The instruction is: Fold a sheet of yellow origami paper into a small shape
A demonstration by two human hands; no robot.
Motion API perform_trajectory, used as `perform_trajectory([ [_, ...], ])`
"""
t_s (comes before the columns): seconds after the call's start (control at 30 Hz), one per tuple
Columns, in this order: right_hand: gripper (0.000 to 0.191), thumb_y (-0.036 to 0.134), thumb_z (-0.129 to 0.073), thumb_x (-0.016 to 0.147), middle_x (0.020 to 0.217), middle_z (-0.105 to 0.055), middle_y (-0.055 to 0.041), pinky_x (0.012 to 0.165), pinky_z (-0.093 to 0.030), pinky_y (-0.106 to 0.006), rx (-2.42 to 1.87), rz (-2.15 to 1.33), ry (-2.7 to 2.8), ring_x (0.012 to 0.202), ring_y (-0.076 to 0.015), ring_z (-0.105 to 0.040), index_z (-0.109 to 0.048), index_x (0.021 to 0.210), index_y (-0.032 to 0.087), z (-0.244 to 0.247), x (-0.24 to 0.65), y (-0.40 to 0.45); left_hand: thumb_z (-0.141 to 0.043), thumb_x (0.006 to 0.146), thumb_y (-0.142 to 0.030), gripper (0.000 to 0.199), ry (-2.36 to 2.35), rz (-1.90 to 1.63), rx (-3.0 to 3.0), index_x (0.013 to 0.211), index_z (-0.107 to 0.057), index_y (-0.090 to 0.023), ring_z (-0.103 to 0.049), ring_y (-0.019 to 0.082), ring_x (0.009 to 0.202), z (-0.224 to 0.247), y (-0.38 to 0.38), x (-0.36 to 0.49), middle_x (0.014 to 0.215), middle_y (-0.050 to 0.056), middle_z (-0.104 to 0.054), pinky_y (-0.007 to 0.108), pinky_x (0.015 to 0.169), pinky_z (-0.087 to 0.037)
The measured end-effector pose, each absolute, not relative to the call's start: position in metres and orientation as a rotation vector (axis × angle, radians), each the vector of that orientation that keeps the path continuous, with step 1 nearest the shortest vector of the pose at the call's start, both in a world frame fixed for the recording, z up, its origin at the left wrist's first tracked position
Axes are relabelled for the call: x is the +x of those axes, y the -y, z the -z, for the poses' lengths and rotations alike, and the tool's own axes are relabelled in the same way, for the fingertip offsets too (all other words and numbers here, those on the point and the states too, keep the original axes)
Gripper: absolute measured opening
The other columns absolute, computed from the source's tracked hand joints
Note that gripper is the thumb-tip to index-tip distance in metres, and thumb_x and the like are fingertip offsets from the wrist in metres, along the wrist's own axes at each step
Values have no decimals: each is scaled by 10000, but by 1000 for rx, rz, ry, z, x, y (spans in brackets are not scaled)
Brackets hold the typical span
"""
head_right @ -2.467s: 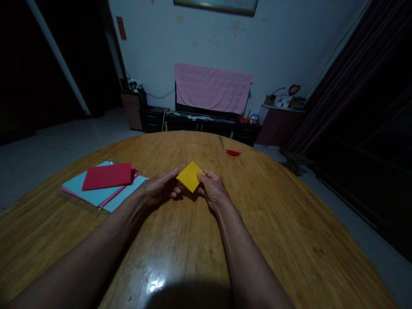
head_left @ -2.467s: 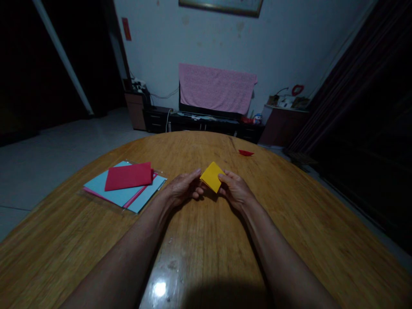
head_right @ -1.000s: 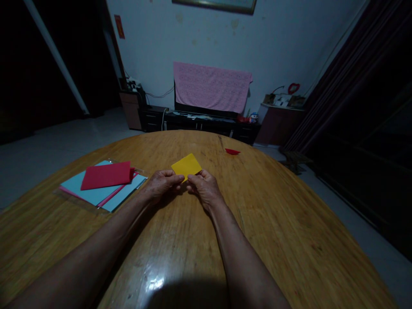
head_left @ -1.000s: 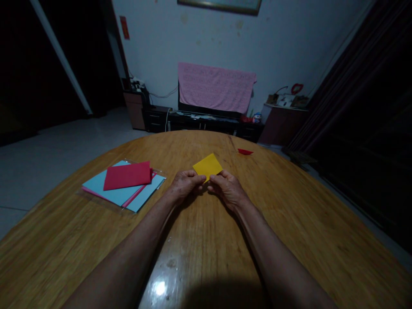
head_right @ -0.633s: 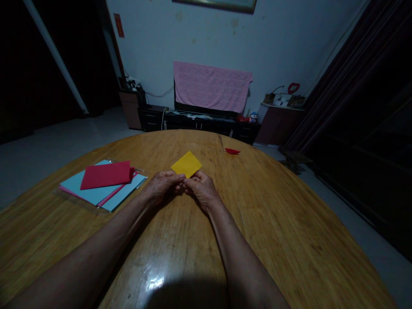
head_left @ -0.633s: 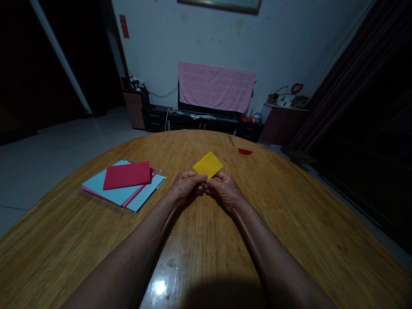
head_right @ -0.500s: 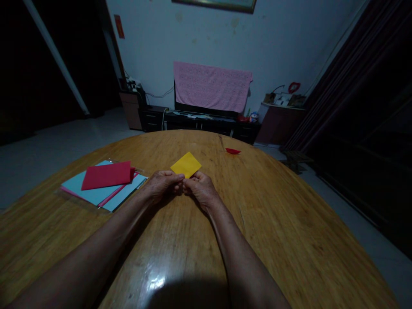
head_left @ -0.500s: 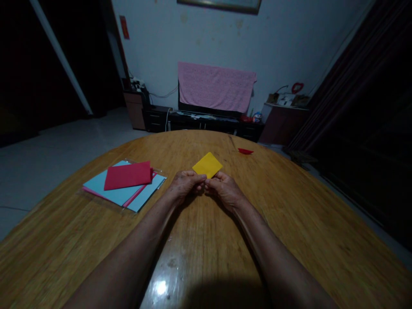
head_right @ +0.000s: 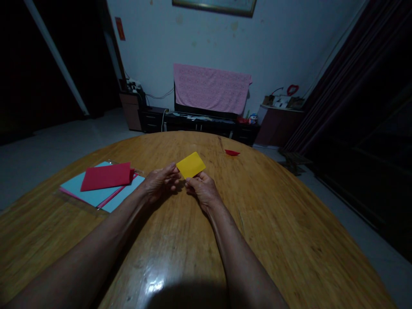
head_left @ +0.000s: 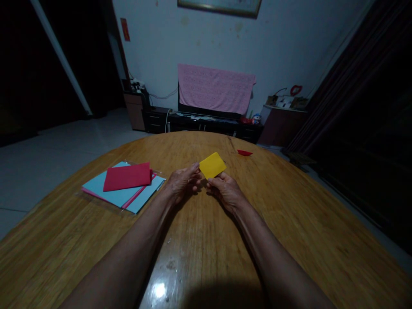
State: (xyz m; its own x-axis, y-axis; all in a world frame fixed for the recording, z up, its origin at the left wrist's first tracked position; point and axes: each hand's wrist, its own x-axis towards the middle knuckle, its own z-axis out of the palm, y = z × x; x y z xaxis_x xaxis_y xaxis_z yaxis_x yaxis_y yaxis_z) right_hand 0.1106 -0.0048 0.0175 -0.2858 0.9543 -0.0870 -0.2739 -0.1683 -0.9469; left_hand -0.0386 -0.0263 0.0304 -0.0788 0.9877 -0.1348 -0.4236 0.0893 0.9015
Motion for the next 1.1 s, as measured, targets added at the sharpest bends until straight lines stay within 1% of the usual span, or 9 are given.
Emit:
perform_trajectory([
  [0.17, 330, 245, -747, 576, 695, -647, 15, 560, -459, -220, -918, -1683, 1108, 573, -93, -573, -616, 871, 177, -20, 108, 8, -707, 664, -218, 208, -992, -1315, 825, 599, -529, -133, -497, 75, 448, -28, 27, -33, 539, 13, -555, 191, 439, -369],
  [0.3, 321, 237, -749, 574, 678, -646, 12, 551, -463, -220, -938, -1674, 1087, 556, -89, -563, -618, 859, 173, -21, 111, 6, -658, 660, -186, 214, -1044, -1270, 897, 532, -492, -143, -475, 73, 428, -27, 25, -40, 493, 19, -535, 192, 439, -362],
  [0.5, 299, 224, -733, 573, 637, -627, 26, 519, -444, -203, -952, -1610, 1038, 520, -76, -547, -607, 836, 159, -19, 113, 1, -647, 657, -214, 177, -1085, -1258, 887, 549, -530, -137, -435, 67, 390, -27, 25, -41, 479, 15, -527, 201, 409, -330],
  [0.63, 283, 236, -723, 593, 603, -620, 32, 506, -424, -199, -950, -1567, 1005, 499, -74, -540, -597, 835, 160, -18, 111, 0, -664, 647, -222, 228, -1032, -1204, 920, 503, -506, -144, -415, 59, 381, -26, 28, -37, 428, -19, -457, 198, 414, -315],
  [0.7, 269, 234, -722, 593, 592, -616, 38, 501, -418, -196, -948, -1552, 987, 489, -70, -534, -591, 816, 164, -18, 110, -1, -663, 645, -226, 231, -1035, -1199, 934, 497, -505, -146, -423, 62, 387, -25, 28, -37, 437, -16, -468, 205, 425, -329],
  [0.83, 261, 245, -727, 597, 592, -618, 41, 501, -421, -189, -939, -1541, 990, 487, -66, -537, -586, 803, 168, -17, 108, 0, -657, 644, -232, 167, -1082, -1200, 954, 548, -554, -143, -455, 75, 409, -21, 26, -37, 489, 2, -524, 214, 438, -348],
  [1.0, 261, 240, -726, 597, 638, -641, 10, 516, -455, -208, -956, -1580, 1029, 512, -86, -566, -601, 811, 160, -14, 104, 3, -637, 663, -219, 189, -1116, -1176, 1006, 524, -527, -155, -425, 60, 386, -19, 25, -37, 465, -4, -505, 194, 409, -293],
  [1.1, 252, 231, -728, 585, 641, -642, 2, 509, -455, -212, -962, -1558, 1048, 509, -88, -563, -609, 793, 153, -13, 103, 2, -645, 666, -225, 199, -1094, -1164, 1003, 520, -529, -154, -415, 58, 377, -21, 26, -35, 459, -1, -507, 196, 402, -281],
])
